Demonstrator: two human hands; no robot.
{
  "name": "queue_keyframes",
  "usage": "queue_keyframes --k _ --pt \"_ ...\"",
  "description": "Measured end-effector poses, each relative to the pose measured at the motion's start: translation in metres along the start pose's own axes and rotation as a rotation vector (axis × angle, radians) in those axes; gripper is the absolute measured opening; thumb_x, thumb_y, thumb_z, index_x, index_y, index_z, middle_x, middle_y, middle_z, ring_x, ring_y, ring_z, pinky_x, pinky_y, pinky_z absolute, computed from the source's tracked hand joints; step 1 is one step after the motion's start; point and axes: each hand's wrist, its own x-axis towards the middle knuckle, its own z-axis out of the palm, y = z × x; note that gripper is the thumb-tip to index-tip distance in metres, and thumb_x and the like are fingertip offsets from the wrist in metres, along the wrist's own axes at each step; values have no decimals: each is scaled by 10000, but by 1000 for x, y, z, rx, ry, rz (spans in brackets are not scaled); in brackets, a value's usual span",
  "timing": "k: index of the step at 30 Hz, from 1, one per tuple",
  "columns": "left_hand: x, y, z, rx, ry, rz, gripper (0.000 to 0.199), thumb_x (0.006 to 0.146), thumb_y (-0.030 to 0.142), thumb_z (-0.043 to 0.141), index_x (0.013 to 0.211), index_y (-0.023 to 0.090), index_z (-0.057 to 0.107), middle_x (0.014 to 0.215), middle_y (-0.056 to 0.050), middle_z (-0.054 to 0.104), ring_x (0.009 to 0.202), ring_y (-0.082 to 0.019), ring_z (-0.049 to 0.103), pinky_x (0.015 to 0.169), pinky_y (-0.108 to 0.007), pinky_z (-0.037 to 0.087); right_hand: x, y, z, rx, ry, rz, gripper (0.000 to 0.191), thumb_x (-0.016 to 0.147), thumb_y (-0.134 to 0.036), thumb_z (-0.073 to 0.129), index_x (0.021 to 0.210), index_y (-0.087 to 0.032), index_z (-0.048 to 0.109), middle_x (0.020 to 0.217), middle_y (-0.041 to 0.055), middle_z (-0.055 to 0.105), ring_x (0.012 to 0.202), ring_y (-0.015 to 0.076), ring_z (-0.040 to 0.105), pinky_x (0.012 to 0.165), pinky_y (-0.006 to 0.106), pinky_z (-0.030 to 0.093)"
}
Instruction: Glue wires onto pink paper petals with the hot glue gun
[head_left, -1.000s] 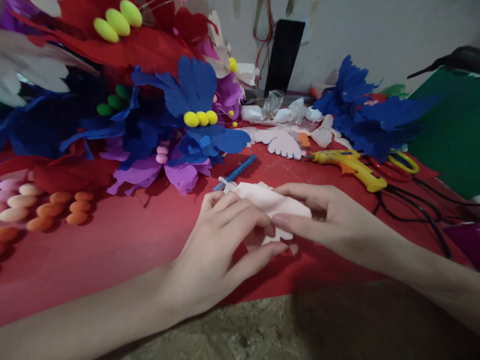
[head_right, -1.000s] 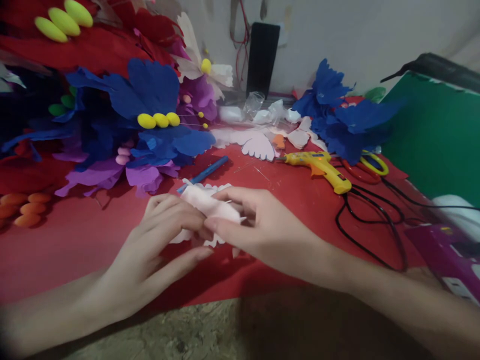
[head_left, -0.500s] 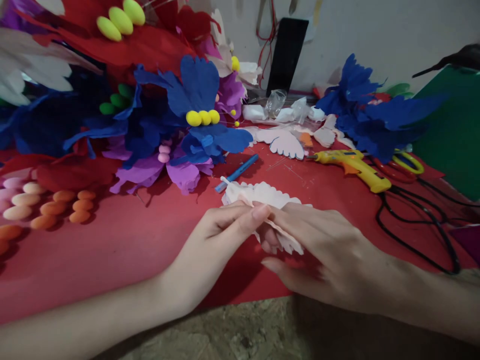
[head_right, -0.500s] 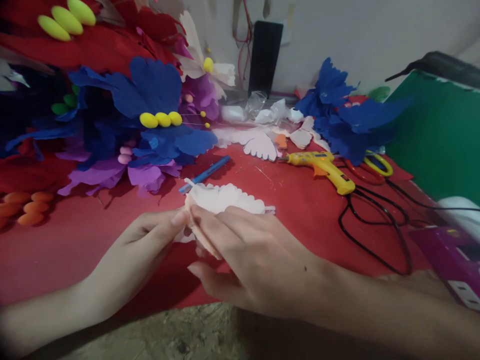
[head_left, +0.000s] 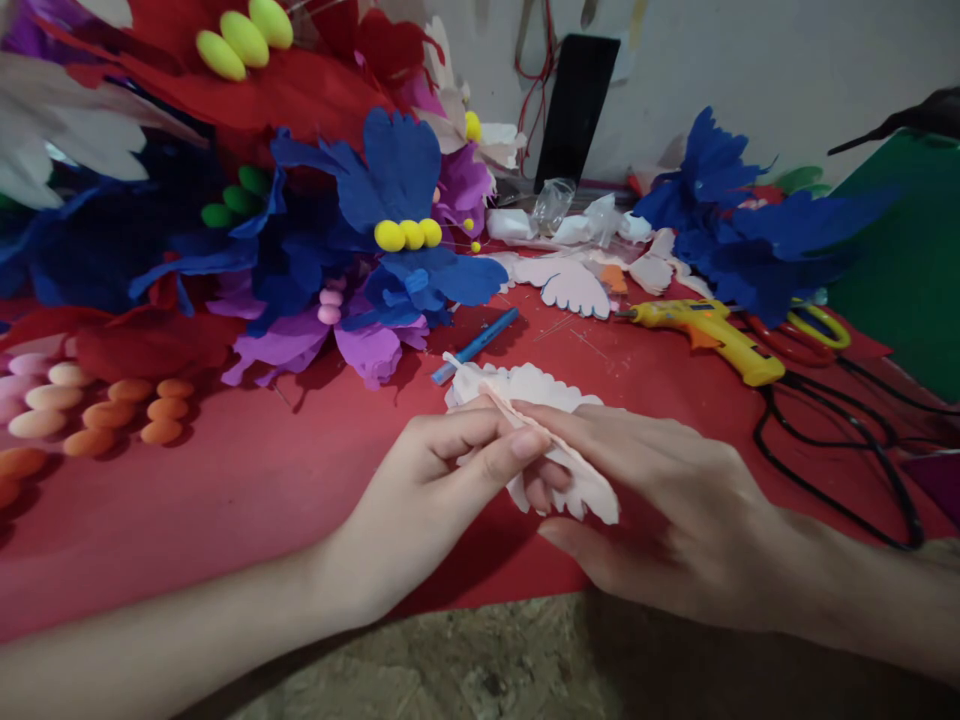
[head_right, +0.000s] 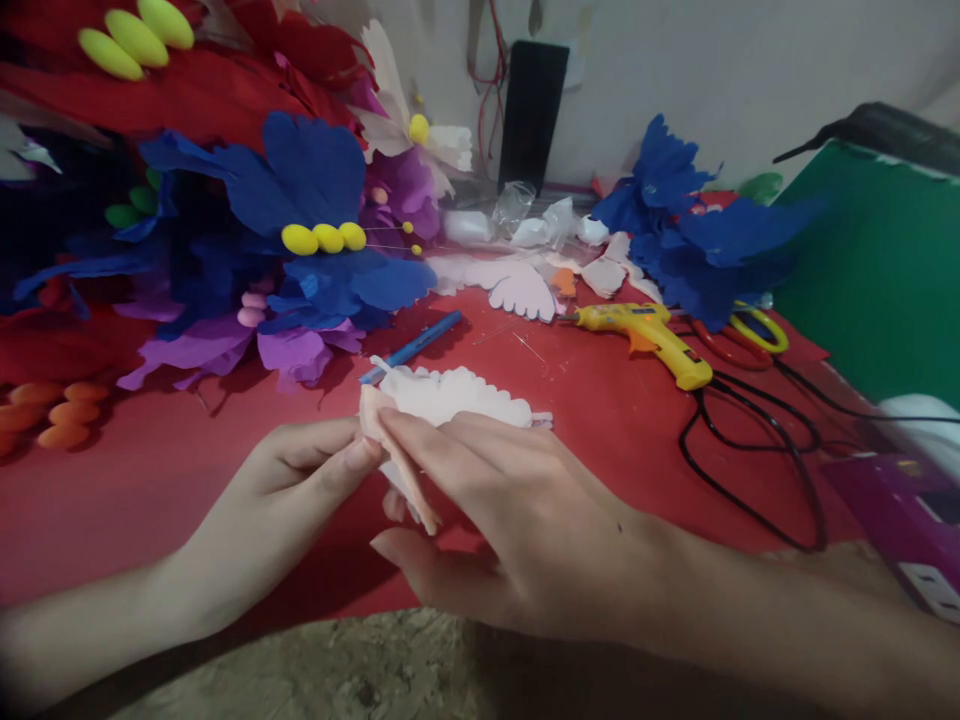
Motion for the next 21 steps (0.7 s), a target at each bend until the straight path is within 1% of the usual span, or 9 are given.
queue_keyframes --k 3,5,6,8,11,13,17,19,21 --pt "0 -2 0 17 10 16 344 841 217 486 513 189 585 596 -4 662 632 -152 631 674 -252 513 -1 2 -2 14 19 -38 464 842 -331 514 1248 -126 419 882 61 656 834 129 618 793 208 499" --pt "1 -4 0 -15 -7 15 337 851 225 484 533 191 590 614 -2 667 645 -151 633 679 -255 513 0 2 -5 64 15 -71 455 883 -381 433 1251 -114 418 964 101 656 916 140 618 840 219 486" --pt "1 -4 0 -40 -19 15 330 854 225 484 544 190 594 620 0 667 648 -146 631 678 -250 512 0 2 -7 94 11 -66 451 903 -391 382 1247 -102 426 992 115 653 944 141 614 855 220 481" --pt "2 -6 0 -81 -30 10 310 850 221 495 561 187 602 614 7 650 651 -134 621 676 -237 501 2 0 -9 144 3 -3 432 924 -385 319 1208 -97 473 966 111 664 931 142 622 823 218 495" --pt "1 -7 -1 -84 -12 -26 274 824 233 524 565 182 594 587 10 604 621 -128 582 653 -240 476 5 -5 -11 163 6 140 315 909 -309 360 1083 -155 572 880 64 682 820 141 642 716 217 522" --pt "1 -8 -2 -77 -2 -56 256 811 252 535 566 183 566 585 9 585 608 -133 554 634 -252 456 7 -7 -10 162 8 199 259 884 -246 388 1006 -191 609 854 38 684 763 133 641 680 219 525" --pt "-2 -8 -5 -99 7 -65 232 795 264 538 576 192 509 592 14 565 626 -138 537 648 -262 432 8 -3 -4 173 49 281 272 849 -196 409 1021 -202 620 810 18 687 688 129 636 588 213 516" --pt "-3 -8 -6 -85 32 -54 231 777 269 550 565 194 495 574 17 543 622 -141 528 632 -264 423 10 1 -3 186 76 350 283 801 -173 455 1030 -205 620 814 9 691 681 134 638 552 209 509" --pt "-3 -7 -6 -76 49 -52 225 760 273 562 560 194 495 571 17 532 619 -142 521 610 -261 411 13 5 -4 196 95 438 281 733 -157 501 979 -197 632 810 6 691 683 140 638 542 210 506"
